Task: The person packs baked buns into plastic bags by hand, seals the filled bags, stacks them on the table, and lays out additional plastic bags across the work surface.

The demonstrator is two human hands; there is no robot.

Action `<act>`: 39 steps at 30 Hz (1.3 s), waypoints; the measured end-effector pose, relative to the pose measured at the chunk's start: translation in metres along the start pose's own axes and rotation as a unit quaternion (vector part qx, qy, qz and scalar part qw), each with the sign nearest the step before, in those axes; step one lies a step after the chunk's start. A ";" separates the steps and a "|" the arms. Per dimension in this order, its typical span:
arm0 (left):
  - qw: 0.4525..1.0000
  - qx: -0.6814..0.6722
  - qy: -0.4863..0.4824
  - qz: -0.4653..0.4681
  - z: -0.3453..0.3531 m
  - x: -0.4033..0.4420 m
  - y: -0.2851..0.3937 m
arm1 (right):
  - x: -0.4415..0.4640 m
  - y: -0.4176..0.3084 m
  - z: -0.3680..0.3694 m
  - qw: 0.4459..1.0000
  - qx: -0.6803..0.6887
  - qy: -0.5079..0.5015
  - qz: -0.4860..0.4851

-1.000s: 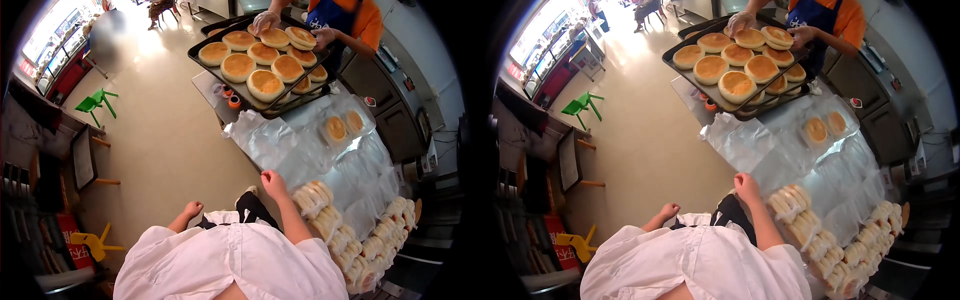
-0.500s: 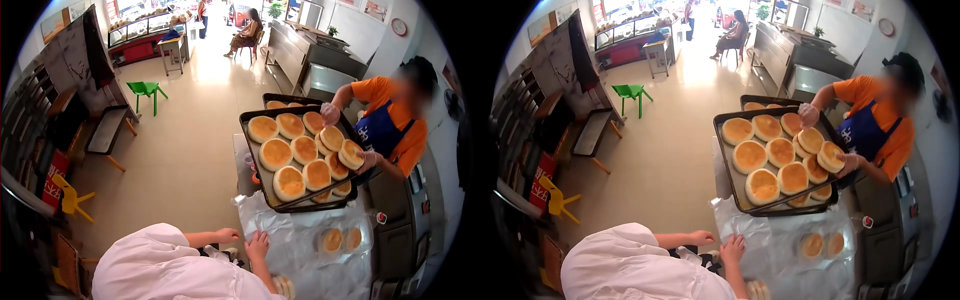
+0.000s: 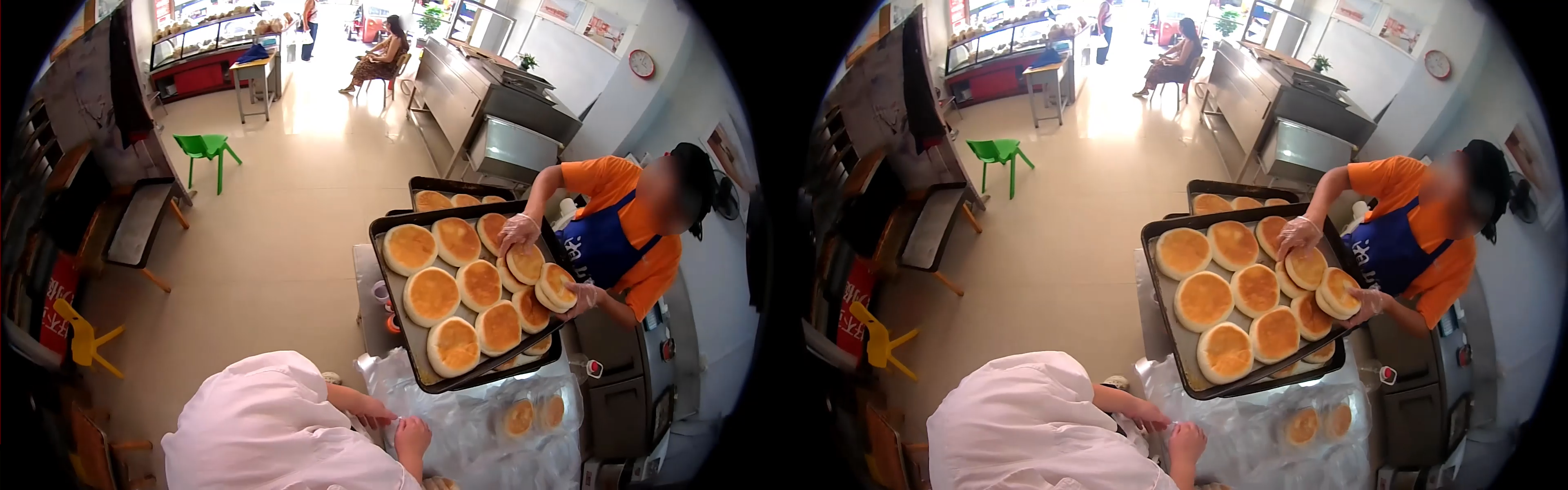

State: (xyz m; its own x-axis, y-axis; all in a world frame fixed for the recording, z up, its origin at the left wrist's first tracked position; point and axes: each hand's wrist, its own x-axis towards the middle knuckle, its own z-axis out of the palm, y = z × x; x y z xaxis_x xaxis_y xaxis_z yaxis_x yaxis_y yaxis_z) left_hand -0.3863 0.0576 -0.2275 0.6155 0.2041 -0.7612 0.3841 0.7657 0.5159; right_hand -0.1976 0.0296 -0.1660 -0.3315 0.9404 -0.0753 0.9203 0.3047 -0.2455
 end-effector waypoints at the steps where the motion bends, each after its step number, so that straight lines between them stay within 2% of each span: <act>1: 1.000 0.004 -0.003 0.003 -0.004 -0.003 0.011 | 0.003 -0.001 -0.004 1.000 -0.009 0.016 0.017; 3: 0.979 0.147 -0.142 0.002 -0.008 -0.011 0.026 | 0.005 -0.001 -0.013 0.999 0.016 0.023 0.028; 5: 0.976 0.162 -0.147 0.004 -0.007 -0.025 0.038 | 0.009 0.000 -0.013 0.998 0.044 0.031 0.034; 7: 0.972 0.179 -0.151 0.007 -0.003 -0.032 0.041 | 0.010 0.004 -0.009 0.982 0.122 0.135 0.039; 9: 0.996 -0.072 -0.056 0.009 0.001 -0.029 0.042 | 0.012 0.007 -0.015 0.975 0.160 0.143 0.065; 10: 0.996 -0.071 -0.055 0.011 -0.006 -0.018 0.040 | 0.010 0.004 -0.022 0.965 0.200 0.141 0.094; 12: 0.934 -0.335 -0.078 0.099 -0.018 -0.006 0.036 | 0.003 -0.004 -0.039 0.967 0.194 0.144 0.083; 13: 0.916 -0.383 -0.062 0.106 -0.024 -0.008 0.036 | 0.000 -0.009 -0.042 0.967 0.190 0.151 0.075; 14: 0.916 -0.383 -0.058 0.106 -0.029 -0.010 0.036 | -0.002 -0.012 -0.041 0.967 0.193 0.151 0.074; 16: 0.889 -0.433 0.021 0.146 -0.039 -0.008 0.034 | -0.008 -0.012 -0.039 0.970 0.187 0.150 0.030; 17: 0.870 -0.458 -0.031 0.182 -0.047 -0.009 0.030 | -0.011 -0.013 -0.038 0.971 0.184 0.150 0.029; 20: 0.846 -0.499 -0.039 0.184 -0.067 0.001 0.028 | -0.016 -0.018 -0.044 0.969 0.211 0.125 0.030; 22: 0.850 -0.495 -0.039 0.175 -0.074 0.002 0.031 | -0.019 -0.024 -0.051 0.971 0.184 0.150 0.001; 24: 0.853 -0.491 -0.036 0.170 -0.078 -0.001 0.039 | -0.024 -0.025 -0.051 0.970 0.188 0.150 0.014; 26: 0.876 -0.475 -0.037 0.071 -0.066 -0.021 0.052 | -0.028 -0.027 -0.049 0.969 0.193 0.154 0.030; 27: 0.880 -0.473 0.041 0.025 -0.051 -0.029 0.060 | -0.030 -0.028 -0.048 0.969 0.190 0.156 0.018; 28: 0.888 -0.458 0.036 0.015 -0.051 -0.022 0.058 | -0.032 -0.030 -0.049 0.969 0.186 0.160 0.012; 29: 0.893 -0.449 -0.012 0.038 -0.052 -0.015 0.049 | -0.034 -0.032 -0.049 0.966 0.185 0.176 0.038; 30: 0.896 -0.437 -0.063 0.052 -0.055 -0.005 0.043 | -0.035 -0.037 -0.054 0.968 0.183 0.173 0.022; 31: 0.889 -0.448 -0.080 0.048 -0.057 0.004 0.042 | -0.037 -0.040 -0.058 0.969 0.181 0.169 0.008; 32: 0.901 -0.424 -0.088 0.023 -0.066 0.015 0.039 | -0.040 -0.040 -0.061 0.965 0.180 0.185 0.041; 34: 0.855 -0.470 -0.141 0.167 -0.080 0.027 0.032 | -0.043 -0.041 -0.062 0.969 0.185 0.163 0.002; 35: 0.863 -0.460 -0.145 0.152 -0.082 0.028 0.033 | -0.045 -0.041 -0.063 0.968 0.198 0.151 0.012; 37: 0.846 -0.480 0.044 0.227 -0.085 0.022 0.040 | -0.050 -0.041 -0.057 0.971 0.196 0.135 0.035; 38: 0.851 -0.475 0.043 0.221 -0.097 0.027 0.032 | -0.053 -0.040 -0.054 0.974 0.191 0.111 0.041; 39: 0.839 -0.468 -0.077 0.265 -0.126 0.051 0.015 | -0.055 -0.041 -0.054 0.973 0.192 0.115 0.047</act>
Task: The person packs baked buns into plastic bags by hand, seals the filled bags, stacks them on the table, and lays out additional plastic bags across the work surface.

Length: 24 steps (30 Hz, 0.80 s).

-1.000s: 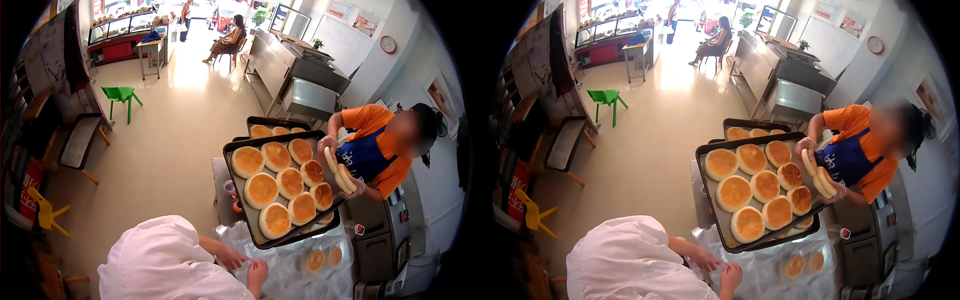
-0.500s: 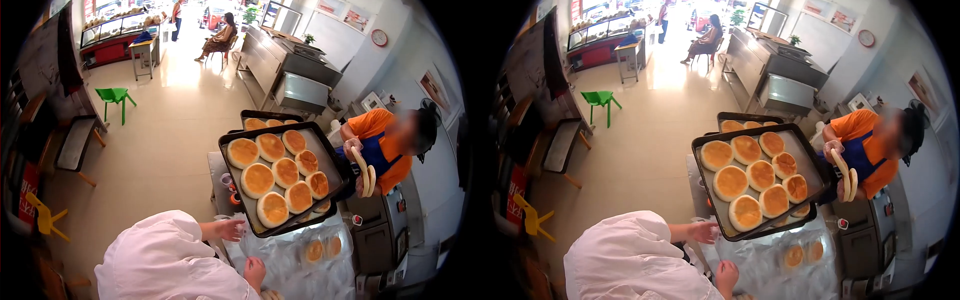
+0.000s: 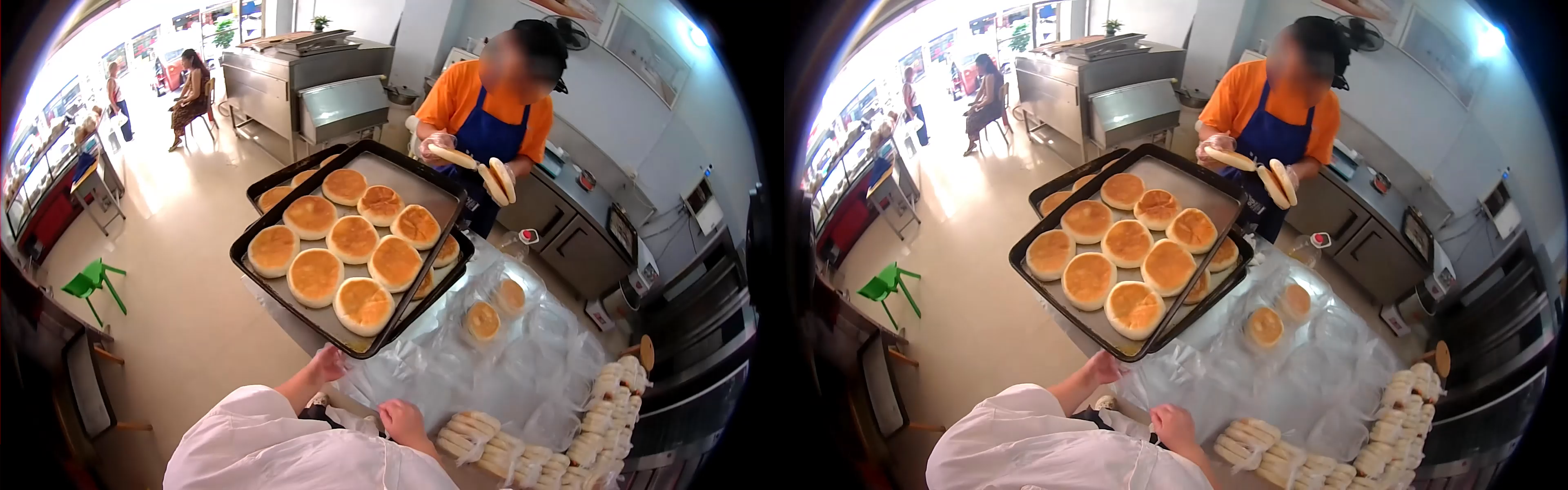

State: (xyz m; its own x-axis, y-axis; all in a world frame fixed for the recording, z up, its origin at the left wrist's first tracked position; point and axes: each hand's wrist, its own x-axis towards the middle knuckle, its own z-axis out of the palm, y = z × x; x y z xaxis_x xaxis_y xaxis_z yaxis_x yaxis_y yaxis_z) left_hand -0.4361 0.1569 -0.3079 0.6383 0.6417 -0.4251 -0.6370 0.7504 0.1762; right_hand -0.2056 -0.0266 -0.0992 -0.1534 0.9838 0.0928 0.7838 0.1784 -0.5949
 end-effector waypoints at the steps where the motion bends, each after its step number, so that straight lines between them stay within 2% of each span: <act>1: 0.992 -0.029 -0.123 -0.018 0.008 -0.004 0.007 | -0.001 -0.001 0.000 1.000 0.007 0.013 0.000; 2: 0.998 0.002 -0.070 -0.002 0.015 -0.010 0.004 | -0.004 -0.002 0.000 1.000 0.015 0.027 0.001; 3: 0.998 0.008 -0.068 -0.011 0.002 0.001 0.003 | -0.006 -0.001 0.000 0.999 0.019 0.033 0.010; 5: 0.993 -0.006 -0.118 0.014 -0.038 0.025 0.001 | -0.012 0.001 0.001 0.999 0.013 0.046 -0.013; 6: 0.994 0.006 -0.112 -0.011 -0.035 0.018 0.001 | -0.013 -0.002 -0.002 0.999 0.004 0.037 -0.010; 7: 1.000 0.011 -0.019 -0.013 -0.019 0.014 0.002 | -0.013 -0.002 -0.002 0.998 0.009 0.055 0.015; 8: 0.997 0.021 0.072 -0.013 0.000 0.009 0.003 | -0.014 -0.001 -0.002 0.999 -0.004 0.033 0.004; 9: 0.996 0.040 0.074 -0.038 0.017 -0.001 0.003 | -0.016 0.000 -0.002 1.000 -0.015 0.009 -0.008; 11: 0.999 0.035 -0.031 -0.006 0.056 -0.021 -0.003 | -0.017 0.002 -0.004 0.999 -0.014 0.020 0.034; 12: 0.995 -0.008 -0.095 -0.041 -0.005 0.004 0.008 | -0.018 0.007 -0.002 0.998 -0.041 0.041 0.010; 13: 0.976 0.006 -0.202 -0.084 -0.005 0.007 0.009 | -0.022 0.009 0.003 0.996 -0.064 0.057 -0.011; 14: 0.978 0.040 -0.185 -0.086 -0.004 0.003 0.011 | -0.023 0.011 0.005 0.996 -0.065 0.054 0.001; 16: 0.994 0.085 -0.031 -0.063 0.001 0.001 0.014 | -0.026 0.009 0.005 0.997 -0.037 0.069 0.023; 17: 0.995 0.060 -0.001 -0.074 0.027 -0.007 0.011 | -0.027 0.008 0.005 0.996 -0.013 0.090 0.025; 20: 0.990 0.062 -0.040 -0.116 0.034 -0.004 0.013 | -0.028 0.015 0.012 0.994 -0.025 0.096 0.050; 22: 0.992 0.080 0.065 -0.078 0.057 -0.013 0.006 | -0.026 0.025 0.016 0.993 -0.027 0.093 0.061; 24: 0.991 0.086 0.067 -0.072 0.063 -0.013 0.004 | -0.026 0.030 0.019 0.994 -0.026 0.081 0.068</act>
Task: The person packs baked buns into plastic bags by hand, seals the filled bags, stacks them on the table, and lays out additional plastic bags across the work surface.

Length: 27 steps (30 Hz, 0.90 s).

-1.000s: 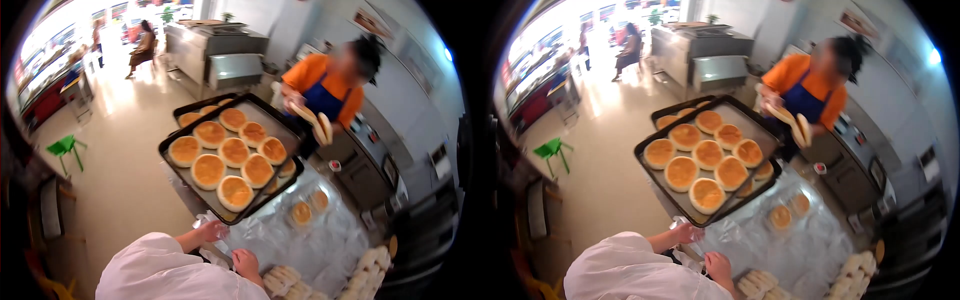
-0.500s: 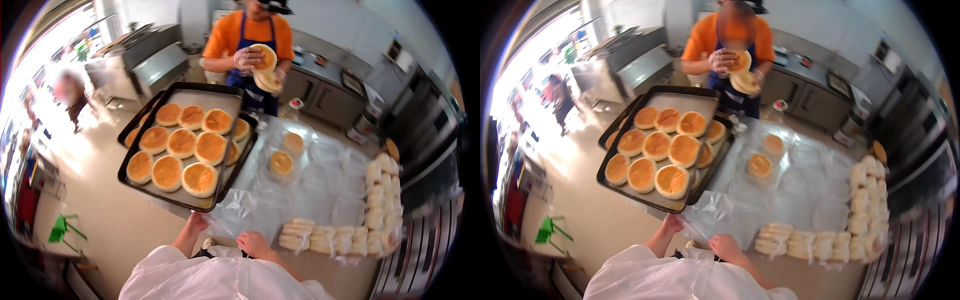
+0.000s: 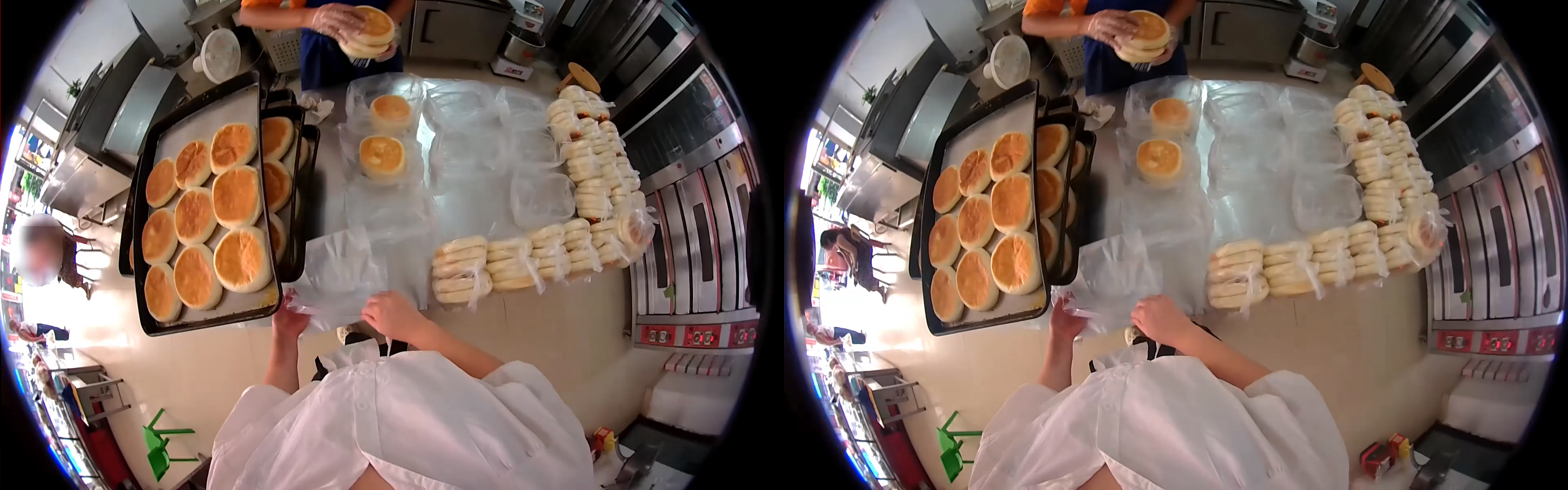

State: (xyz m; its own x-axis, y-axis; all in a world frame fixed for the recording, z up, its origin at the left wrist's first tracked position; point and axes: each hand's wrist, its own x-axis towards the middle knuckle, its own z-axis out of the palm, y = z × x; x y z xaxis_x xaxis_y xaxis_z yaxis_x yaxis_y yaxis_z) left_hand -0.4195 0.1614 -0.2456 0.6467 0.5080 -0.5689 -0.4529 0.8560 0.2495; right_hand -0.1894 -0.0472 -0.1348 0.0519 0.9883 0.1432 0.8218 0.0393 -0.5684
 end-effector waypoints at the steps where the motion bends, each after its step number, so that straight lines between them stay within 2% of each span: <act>1: 1.000 0.010 -0.004 0.008 -0.004 -0.003 0.000 | 0.001 0.001 -0.002 1.000 0.012 0.007 -0.002; 2: 0.993 -0.006 -0.119 -0.011 -0.051 0.017 0.006 | 0.002 -0.001 -0.002 1.000 0.023 0.014 -0.004; 6: 0.991 0.002 -0.132 -0.022 -0.033 0.011 0.005 | 0.004 0.001 -0.006 1.000 0.011 0.000 -0.027; 8: 0.992 0.007 -0.125 0.015 -0.027 0.009 -0.005 | 0.006 0.005 -0.005 0.999 0.004 -0.049 0.010; 9: 0.992 0.022 -0.121 0.038 -0.026 0.006 -0.004 | 0.008 0.006 -0.004 0.998 0.005 -0.065 -0.017; 10: 0.980 -0.036 -0.194 -0.015 -0.056 0.022 0.001 | 0.008 0.007 -0.003 0.998 -0.011 -0.064 0.001; 11: 0.992 -0.022 -0.119 0.045 -0.042 0.015 -0.004 | 0.009 0.009 0.000 0.998 -0.028 -0.061 0.021; 13: 0.994 -0.021 -0.089 0.065 -0.034 0.013 -0.005 | 0.005 0.019 0.012 0.997 -0.034 -0.072 0.007; 14: 0.987 0.033 -0.111 0.115 -0.030 0.011 -0.007 | 0.004 0.025 0.019 0.997 -0.042 -0.066 0.024; 15: 0.986 0.030 -0.110 0.122 -0.029 0.005 -0.005 | 0.006 0.025 0.020 0.997 -0.043 -0.069 0.017; 17: 0.995 -0.020 -0.026 0.094 -0.016 -0.006 -0.002 | 0.005 0.026 0.020 0.993 -0.058 -0.098 0.021; 18: 0.996 -0.018 -0.028 0.088 -0.009 -0.012 -0.003 | 0.006 0.027 0.021 0.993 -0.059 -0.096 0.028; 20: 0.991 0.016 -0.003 0.134 -0.003 -0.029 -0.007 | 0.014 0.028 0.022 0.982 -0.080 -0.172 0.019; 24: 0.993 0.016 -0.005 0.119 -0.002 -0.077 -0.009 | 0.026 0.024 0.023 0.985 -0.065 -0.159 0.006; 25: 0.971 0.115 0.145 0.151 0.015 -0.088 -0.015 | 0.027 0.024 0.023 0.985 -0.064 -0.161 0.010; 26: 0.917 0.212 0.286 0.180 0.024 -0.095 -0.021 | 0.028 0.023 0.023 0.985 -0.064 -0.162 0.017; 27: 0.884 0.299 0.288 0.214 0.017 -0.098 -0.030 | 0.029 0.022 0.022 0.986 -0.063 -0.152 0.025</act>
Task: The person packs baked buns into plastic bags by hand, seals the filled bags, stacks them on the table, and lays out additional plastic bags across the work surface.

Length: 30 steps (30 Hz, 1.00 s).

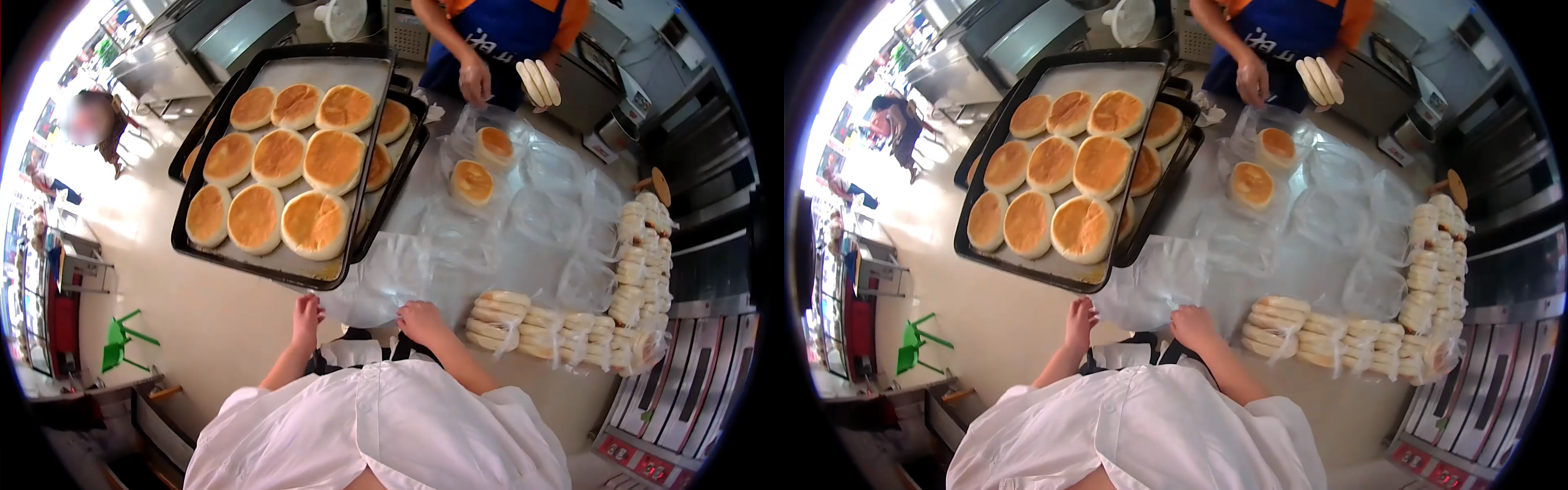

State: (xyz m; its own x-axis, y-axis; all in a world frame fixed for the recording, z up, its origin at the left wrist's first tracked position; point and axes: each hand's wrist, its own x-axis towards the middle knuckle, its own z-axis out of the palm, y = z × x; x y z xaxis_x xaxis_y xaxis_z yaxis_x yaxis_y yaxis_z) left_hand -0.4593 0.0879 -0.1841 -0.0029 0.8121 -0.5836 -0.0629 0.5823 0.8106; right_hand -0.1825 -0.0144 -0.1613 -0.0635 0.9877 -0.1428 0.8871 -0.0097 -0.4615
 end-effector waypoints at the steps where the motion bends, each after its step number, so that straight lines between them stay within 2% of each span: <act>1: 0.995 0.072 -0.035 0.066 -0.003 -0.004 -0.008 | 0.000 -0.001 -0.001 1.000 0.001 0.006 0.005; 4: 0.963 0.163 -0.206 0.053 0.006 -0.024 0.003 | -0.003 -0.012 -0.014 0.999 0.001 0.028 0.035; 6: 0.932 0.227 -0.278 0.039 0.024 -0.026 0.008 | -0.008 -0.022 -0.024 0.996 0.014 0.047 0.068; 11: 0.889 0.236 -0.389 0.048 0.072 -0.030 0.012 | -0.022 -0.036 -0.035 0.991 0.000 0.062 0.114; 14: 0.868 0.252 -0.421 0.069 0.086 -0.016 -0.018 | -0.034 -0.049 -0.049 0.988 -0.015 0.068 0.138; 16: 0.863 0.274 -0.418 0.077 0.091 -0.017 -0.022 | -0.043 -0.059 -0.059 0.979 -0.001 0.128 0.160; 18: 0.858 0.297 -0.407 0.096 0.099 -0.015 -0.021 | -0.055 -0.056 -0.064 0.977 -0.002 0.141 0.158; 20: 0.776 0.398 -0.397 0.287 0.097 -0.015 -0.018 | -0.068 -0.050 -0.068 0.976 0.003 0.158 0.148; 21: 0.778 0.400 -0.388 0.290 0.095 -0.016 -0.016 | -0.073 -0.044 -0.072 0.978 0.010 0.153 0.141; 23: 0.621 0.583 -0.266 0.453 0.092 -0.017 -0.014 | -0.082 -0.029 -0.085 0.981 0.018 0.151 0.119; 24: 0.591 0.656 -0.242 0.402 0.092 -0.015 -0.017 | -0.087 -0.023 -0.090 0.984 0.011 0.147 0.102; 25: 0.550 0.701 -0.214 0.401 0.092 -0.014 -0.018 | -0.091 -0.014 -0.098 0.983 0.011 0.169 0.071; 26: 0.545 0.713 -0.185 0.400 0.094 -0.013 -0.026 | -0.094 -0.005 -0.107 0.981 0.014 0.192 0.040; 28: 0.582 0.713 -0.181 0.346 0.105 -0.029 -0.020 | -0.111 0.007 -0.124 0.980 0.020 0.199 0.019; 30: 0.596 0.716 -0.172 0.320 0.124 -0.042 -0.025 | -0.135 0.028 -0.131 0.976 0.053 0.210 -0.001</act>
State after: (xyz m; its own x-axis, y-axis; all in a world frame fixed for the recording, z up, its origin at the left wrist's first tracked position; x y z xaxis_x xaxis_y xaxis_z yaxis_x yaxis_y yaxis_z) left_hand -0.3337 0.0445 -0.1741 0.6515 0.7024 -0.2867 0.7582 -0.6154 0.2156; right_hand -0.0892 -0.1276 -0.0397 0.1473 0.9644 0.2195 0.8331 -0.0014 -0.5531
